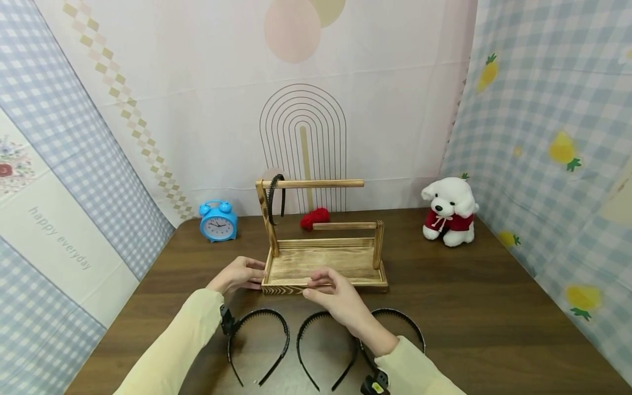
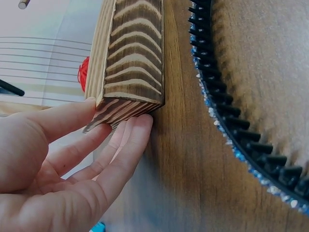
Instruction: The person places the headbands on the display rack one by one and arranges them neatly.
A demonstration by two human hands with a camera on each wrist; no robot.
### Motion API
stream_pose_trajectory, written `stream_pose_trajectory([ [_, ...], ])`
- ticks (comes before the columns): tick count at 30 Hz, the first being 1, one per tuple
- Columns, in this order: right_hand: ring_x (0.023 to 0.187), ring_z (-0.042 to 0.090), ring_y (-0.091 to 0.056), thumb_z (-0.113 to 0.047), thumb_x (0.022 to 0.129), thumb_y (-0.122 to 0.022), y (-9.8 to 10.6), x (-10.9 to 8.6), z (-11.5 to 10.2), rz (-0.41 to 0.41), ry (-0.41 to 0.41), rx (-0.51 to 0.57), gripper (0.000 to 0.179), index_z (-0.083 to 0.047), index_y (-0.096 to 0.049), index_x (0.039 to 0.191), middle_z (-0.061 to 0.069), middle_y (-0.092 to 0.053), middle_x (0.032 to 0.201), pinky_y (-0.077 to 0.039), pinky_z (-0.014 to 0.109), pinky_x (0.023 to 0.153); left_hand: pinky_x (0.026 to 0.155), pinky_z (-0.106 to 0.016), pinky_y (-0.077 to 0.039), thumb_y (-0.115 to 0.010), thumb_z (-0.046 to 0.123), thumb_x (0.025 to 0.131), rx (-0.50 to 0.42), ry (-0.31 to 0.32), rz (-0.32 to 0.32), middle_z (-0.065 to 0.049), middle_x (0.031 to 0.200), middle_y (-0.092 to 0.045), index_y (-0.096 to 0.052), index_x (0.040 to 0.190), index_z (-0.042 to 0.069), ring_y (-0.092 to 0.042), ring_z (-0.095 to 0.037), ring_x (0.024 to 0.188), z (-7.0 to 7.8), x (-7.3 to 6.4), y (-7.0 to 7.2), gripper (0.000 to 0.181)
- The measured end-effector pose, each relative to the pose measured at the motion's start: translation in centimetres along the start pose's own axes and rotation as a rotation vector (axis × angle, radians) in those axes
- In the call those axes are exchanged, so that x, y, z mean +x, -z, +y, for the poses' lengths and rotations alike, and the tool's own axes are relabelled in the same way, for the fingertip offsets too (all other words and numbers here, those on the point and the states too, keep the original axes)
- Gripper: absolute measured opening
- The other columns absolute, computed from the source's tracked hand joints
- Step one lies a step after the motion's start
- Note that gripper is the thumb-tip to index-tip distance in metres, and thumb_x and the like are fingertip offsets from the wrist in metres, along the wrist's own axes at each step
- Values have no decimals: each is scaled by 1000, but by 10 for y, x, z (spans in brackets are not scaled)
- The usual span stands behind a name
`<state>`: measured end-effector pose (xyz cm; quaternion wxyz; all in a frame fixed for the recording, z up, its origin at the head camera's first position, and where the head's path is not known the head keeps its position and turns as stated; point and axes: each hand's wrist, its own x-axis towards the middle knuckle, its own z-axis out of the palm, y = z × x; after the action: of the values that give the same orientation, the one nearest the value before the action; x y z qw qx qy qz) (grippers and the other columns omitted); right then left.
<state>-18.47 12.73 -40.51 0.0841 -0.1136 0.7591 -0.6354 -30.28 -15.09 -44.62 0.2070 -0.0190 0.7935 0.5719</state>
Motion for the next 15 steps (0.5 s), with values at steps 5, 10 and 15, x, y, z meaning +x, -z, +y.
stream_pose_trajectory([
  [5,113,26,-61,-21,91,-72,8,-3,9,22,-38,-4,42,-1,-56,125,20,-60,124,-53,33,91,82,-43,-60,-58,0,96,-3,-1,-2,-29,115,-64,-48,135,-13,-69,-32,97,1,0,0,42],
  [10,112,24,-62,-21,91,-71,19,-5,18,40,-71,-49,44,-1,-54,126,18,-62,123,-54,35,91,82,-44,-60,-58,0,96,-5,-9,-4,-29,114,-64,-48,135,-13,-69,-32,97,2,-2,0,42],
  [15,112,28,-61,-20,92,-70,28,-10,24,26,-71,-51,50,4,-50,130,21,-59,126,-55,36,91,81,-44,-60,-59,0,95,-3,-1,0,-28,114,-65,-49,134,-13,-70,-30,95,2,-2,0,42],
])
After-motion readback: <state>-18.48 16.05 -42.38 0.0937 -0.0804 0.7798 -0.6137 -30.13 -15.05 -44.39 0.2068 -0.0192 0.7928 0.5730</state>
